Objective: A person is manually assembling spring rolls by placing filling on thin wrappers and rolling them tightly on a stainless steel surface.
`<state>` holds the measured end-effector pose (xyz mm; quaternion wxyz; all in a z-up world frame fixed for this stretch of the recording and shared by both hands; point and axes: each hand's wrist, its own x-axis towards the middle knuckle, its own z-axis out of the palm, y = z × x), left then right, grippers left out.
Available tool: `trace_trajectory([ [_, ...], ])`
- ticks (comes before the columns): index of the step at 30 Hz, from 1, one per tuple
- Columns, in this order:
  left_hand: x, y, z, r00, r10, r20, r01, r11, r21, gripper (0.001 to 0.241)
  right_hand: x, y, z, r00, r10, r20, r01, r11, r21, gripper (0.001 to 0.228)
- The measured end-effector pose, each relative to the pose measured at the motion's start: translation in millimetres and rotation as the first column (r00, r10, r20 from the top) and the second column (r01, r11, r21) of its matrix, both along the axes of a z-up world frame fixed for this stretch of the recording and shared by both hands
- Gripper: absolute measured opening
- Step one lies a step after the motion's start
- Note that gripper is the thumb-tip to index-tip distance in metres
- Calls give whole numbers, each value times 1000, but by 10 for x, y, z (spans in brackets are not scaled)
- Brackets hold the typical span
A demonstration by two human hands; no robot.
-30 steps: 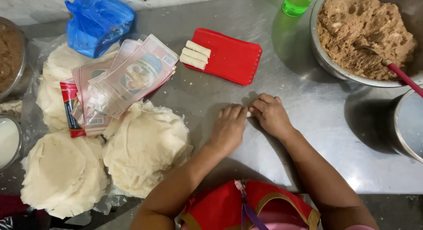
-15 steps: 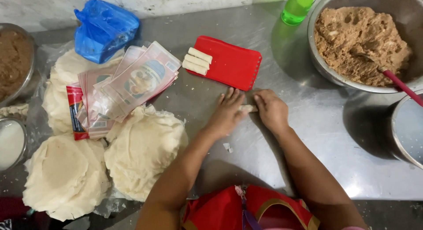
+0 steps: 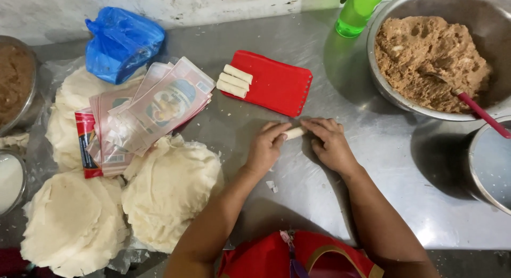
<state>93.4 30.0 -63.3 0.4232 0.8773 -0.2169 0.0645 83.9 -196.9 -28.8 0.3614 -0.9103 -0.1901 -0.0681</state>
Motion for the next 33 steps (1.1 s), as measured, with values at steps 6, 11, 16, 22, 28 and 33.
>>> trace_trajectory([
  [6, 143, -23, 127, 797, -136, -588, -335, 712, -618, 18, -4, 98, 198, 990, 135, -40, -107, 909, 402, 35],
  [11, 920, 480, 668, 974, 93, 205, -121, 984, 129, 66, 14, 30, 91, 988, 50, -149, 37, 846, 531, 29],
  [16, 1306, 908, 800, 967, 203, -155, -61, 774, 631, 100, 20, -14, -4, 990, 5, -142, 72, 845, 529, 30],
  [22, 786, 996, 615, 978, 179, -104, -69, 756, 650, 92, 214, 19, 2, 999, -42, -35, 53, 901, 430, 33],
  [28, 278, 856, 712, 940, 192, -281, -91, 937, 337, 105, 720, 518, 5, 967, 75, -241, 65, 848, 526, 41],
  [33, 3, 829, 1004, 836, 224, -502, -302, 950, -80, 123, 1062, 989, 70, 891, 242, -384, -1, 847, 532, 28],
])
